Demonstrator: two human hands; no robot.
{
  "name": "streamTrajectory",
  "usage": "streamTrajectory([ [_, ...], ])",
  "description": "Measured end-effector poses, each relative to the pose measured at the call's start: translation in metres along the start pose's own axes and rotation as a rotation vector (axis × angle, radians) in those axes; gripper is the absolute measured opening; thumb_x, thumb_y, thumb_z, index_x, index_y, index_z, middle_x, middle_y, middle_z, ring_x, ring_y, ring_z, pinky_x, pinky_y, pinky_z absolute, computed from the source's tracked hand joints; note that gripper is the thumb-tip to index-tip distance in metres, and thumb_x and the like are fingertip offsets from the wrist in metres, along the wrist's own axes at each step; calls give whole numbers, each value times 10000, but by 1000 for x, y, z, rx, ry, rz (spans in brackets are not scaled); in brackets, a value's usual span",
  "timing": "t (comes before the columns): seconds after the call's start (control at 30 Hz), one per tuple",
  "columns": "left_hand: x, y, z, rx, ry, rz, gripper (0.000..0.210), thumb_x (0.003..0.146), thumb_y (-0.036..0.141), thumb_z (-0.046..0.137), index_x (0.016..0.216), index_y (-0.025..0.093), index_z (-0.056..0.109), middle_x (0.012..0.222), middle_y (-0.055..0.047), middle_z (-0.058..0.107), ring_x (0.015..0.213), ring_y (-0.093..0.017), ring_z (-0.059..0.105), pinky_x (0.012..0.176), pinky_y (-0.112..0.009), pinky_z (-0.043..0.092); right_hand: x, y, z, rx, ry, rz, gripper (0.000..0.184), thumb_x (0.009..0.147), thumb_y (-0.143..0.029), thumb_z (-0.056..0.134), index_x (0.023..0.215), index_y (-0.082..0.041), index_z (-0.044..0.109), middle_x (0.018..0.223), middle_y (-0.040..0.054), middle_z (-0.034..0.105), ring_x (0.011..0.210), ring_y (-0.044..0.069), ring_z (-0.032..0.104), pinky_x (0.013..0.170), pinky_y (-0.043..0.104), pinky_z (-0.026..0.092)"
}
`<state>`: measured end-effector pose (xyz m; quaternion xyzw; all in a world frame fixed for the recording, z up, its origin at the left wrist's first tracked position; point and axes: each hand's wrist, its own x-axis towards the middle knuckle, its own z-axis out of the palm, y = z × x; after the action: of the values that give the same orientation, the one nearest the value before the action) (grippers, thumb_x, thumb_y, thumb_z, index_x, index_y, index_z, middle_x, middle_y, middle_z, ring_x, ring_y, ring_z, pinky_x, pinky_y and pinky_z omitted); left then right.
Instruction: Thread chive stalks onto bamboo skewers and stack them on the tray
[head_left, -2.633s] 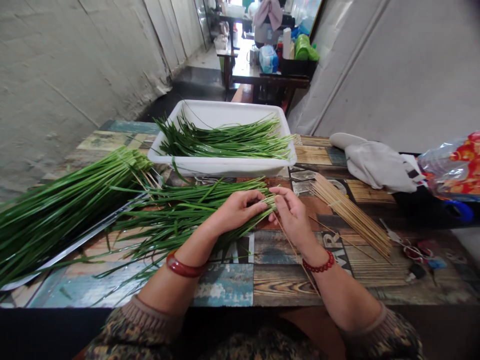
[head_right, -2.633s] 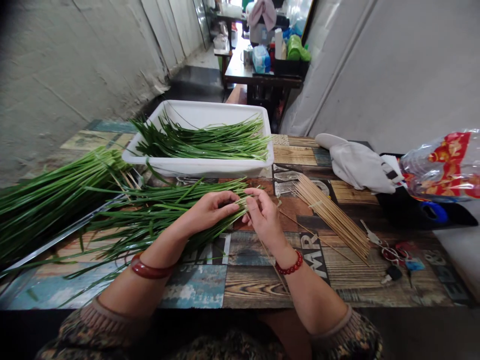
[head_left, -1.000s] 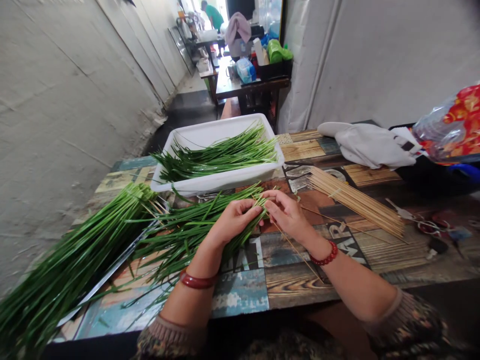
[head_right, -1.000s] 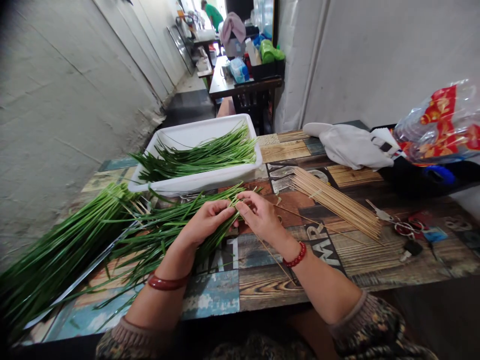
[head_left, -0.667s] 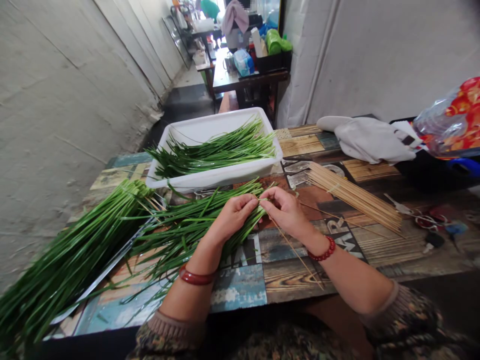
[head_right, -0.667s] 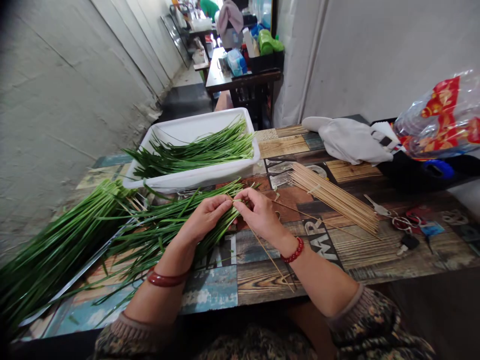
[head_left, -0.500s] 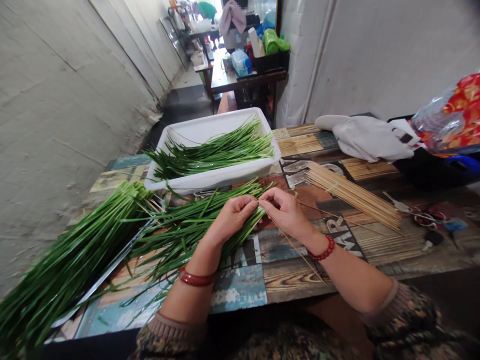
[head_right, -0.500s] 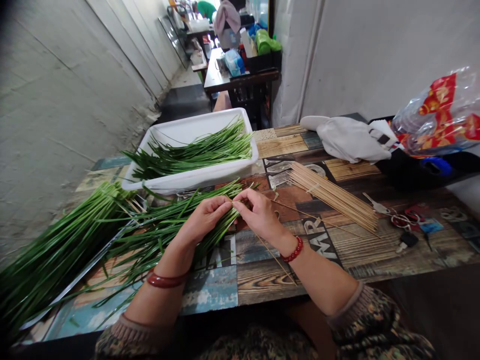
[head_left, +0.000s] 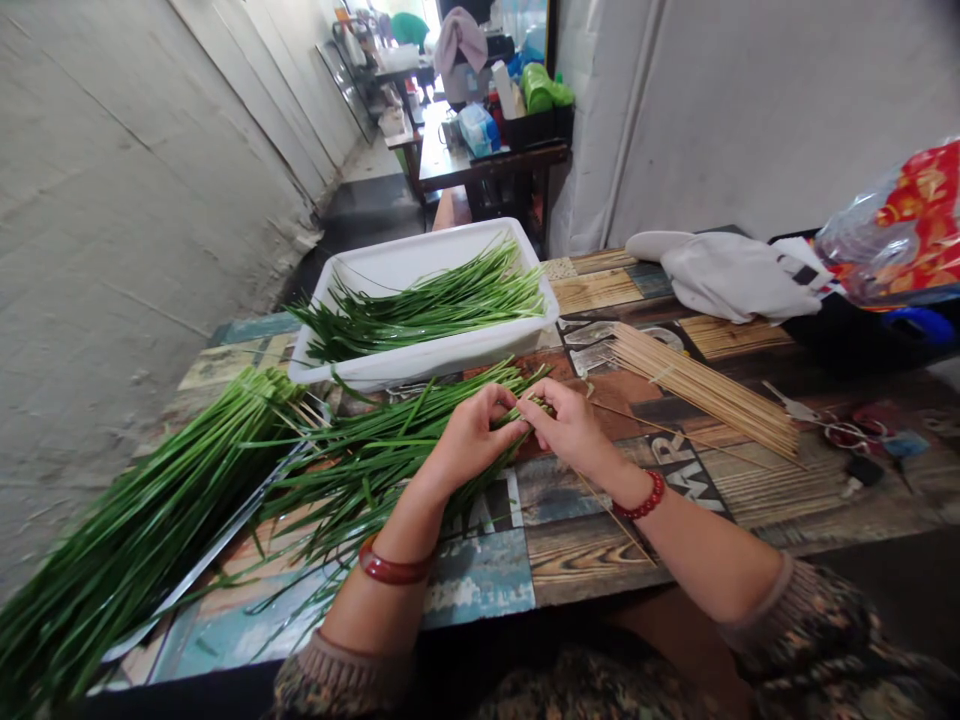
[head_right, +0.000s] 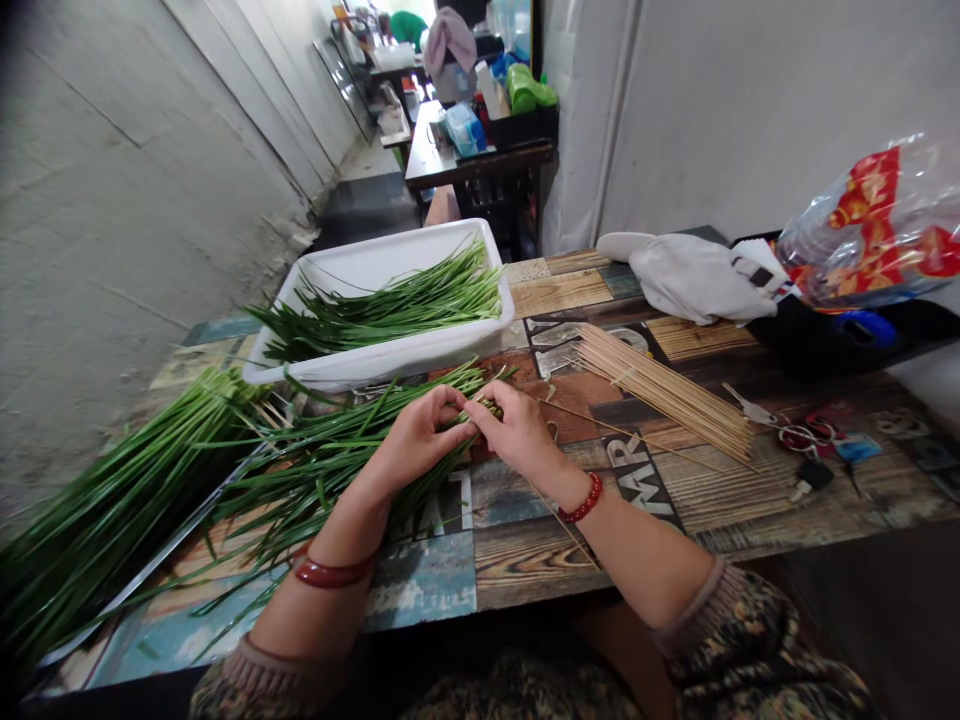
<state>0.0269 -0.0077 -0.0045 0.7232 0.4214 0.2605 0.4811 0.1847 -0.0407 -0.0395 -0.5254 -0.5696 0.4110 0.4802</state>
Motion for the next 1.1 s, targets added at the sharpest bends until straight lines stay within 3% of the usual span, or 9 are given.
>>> streamTrajectory([
  [0.07,-1,1,-8,-4,4,3,370,785,316,653,1082,136,526,752,-2,650,647,-113,579,623,-220,453,1,-1,-6,3,-43,1,203,878,-370,539,798,-184,556,510,-69,494,402,80,468,426,191,370],
  [0.13,-1,1,-19,-38,71,16,386,838,340,588,1152,131,507,807,-30,679,680,-126,608,662,-241,474,3,-3,-17,11,-191,29,173,876,-335,532,783,-189,529,487,-81,484,383,79,482,403,180,361],
  [0.2,-1,-2,-27,-27,171,27,317,867,354,543,1089,127,560,822,-44,684,690,-132,612,677,-250,479,4,-5,-28,14,-399,77,143,876,-320,527,817,-189,522,492,-80,515,377,84,513,377,167,355],
  [0.27,0,-6,-28,56,207,43,246,863,336,548,980,134,624,803,-42,683,691,-136,604,673,-247,471,5,-7,-35,7,-518,116,142,876,-327,531,862,-186,526,545,-59,580,388,90,547,361,163,365],
  [0.33,2,-11,-23,168,176,87,175,849,279,564,905,149,667,811,-41,688,732,-147,607,704,-252,464,6,-7,-36,-33,-469,108,145,876,-328,532,868,-182,539,547,-50,592,397,95,561,369,166,382],
  [0.47,5,-18,-13,345,86,192,150,834,167,551,844,163,701,837,-46,686,796,-158,614,765,-265,453,4,-3,-25,-126,-238,29,144,872,-314,530,842,-179,572,500,-61,546,410,99,560,417,181,411],
  [0.73,6,-29,-17,427,-1,188,137,773,169,620,866,161,720,793,-35,661,714,-143,588,665,-232,434,-5,1,-9,-165,-92,29,295,889,-468,507,798,-194,567,459,-73,475,367,97,475,408,207,366],
  [0.87,4,-25,-16,462,-17,236,120,773,157,623,842,161,721,815,-41,663,750,-150,597,695,-233,444,-26,0,-2,-178,-19,67,322,899,-495,488,846,-195,589,478,-71,469,365,97,458,406,213,346],
  [1.1,0,-19,-7,673,-49,344,148,799,155,593,877,173,718,880,-64,651,827,-180,604,753,-263,464,-76,12,2,-233,158,143,348,890,-503,484,758,-195,573,473,-56,475,384,115,480,431,229,355],
])
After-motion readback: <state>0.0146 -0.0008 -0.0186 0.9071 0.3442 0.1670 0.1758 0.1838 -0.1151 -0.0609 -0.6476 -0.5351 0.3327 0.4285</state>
